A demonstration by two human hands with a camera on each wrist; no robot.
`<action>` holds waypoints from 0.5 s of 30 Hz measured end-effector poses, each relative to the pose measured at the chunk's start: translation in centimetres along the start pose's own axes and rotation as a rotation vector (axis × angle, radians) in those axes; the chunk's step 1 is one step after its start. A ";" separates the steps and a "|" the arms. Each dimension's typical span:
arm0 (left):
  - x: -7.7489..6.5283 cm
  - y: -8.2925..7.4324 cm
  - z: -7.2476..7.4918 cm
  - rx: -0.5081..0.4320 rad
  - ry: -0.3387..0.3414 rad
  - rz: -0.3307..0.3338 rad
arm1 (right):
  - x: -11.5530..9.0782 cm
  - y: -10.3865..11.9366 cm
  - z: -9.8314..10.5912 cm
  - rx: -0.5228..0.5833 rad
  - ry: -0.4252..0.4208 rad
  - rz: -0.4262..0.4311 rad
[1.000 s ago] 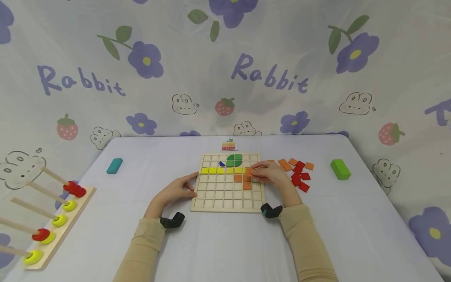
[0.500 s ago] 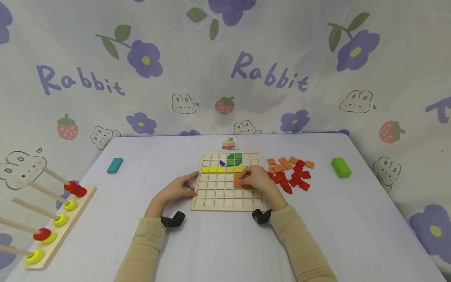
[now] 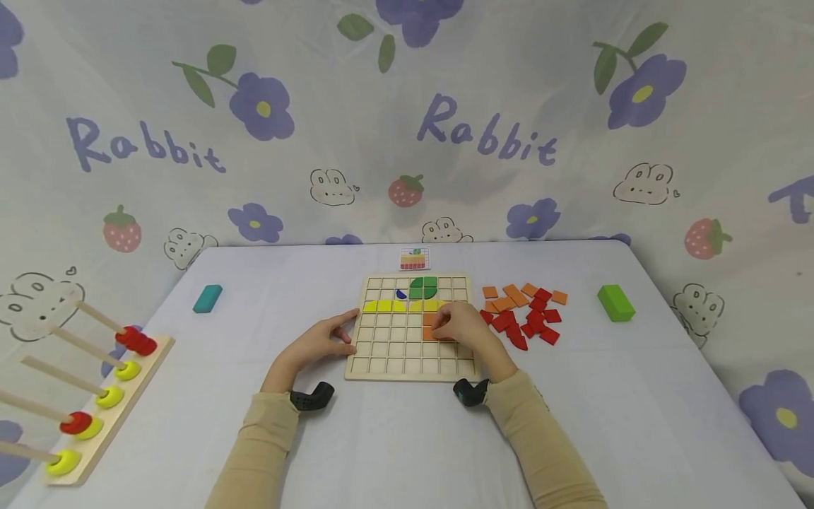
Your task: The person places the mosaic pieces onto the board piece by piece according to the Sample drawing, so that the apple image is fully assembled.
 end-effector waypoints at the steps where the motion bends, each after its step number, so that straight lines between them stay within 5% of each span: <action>1: 0.0 0.0 0.0 0.002 -0.001 0.000 | 0.0 0.0 0.0 0.004 0.005 0.012; 7: -0.2 0.0 0.0 0.006 -0.004 0.005 | 0.2 -0.9 2.3 0.039 -0.045 0.052; 15: -0.3 -0.3 0.1 0.010 -0.006 -0.001 | -0.2 -4.8 7.8 0.080 -0.182 -0.141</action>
Point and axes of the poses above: each hand's wrist, its own x-axis towards the middle knuckle, its own z-axis out of the back of the hand, y = z × x, the point moved 2 cm from there along x, towards the middle knuckle, and after that the axes turned 10 degrees about -y, right-handed, at the moved point
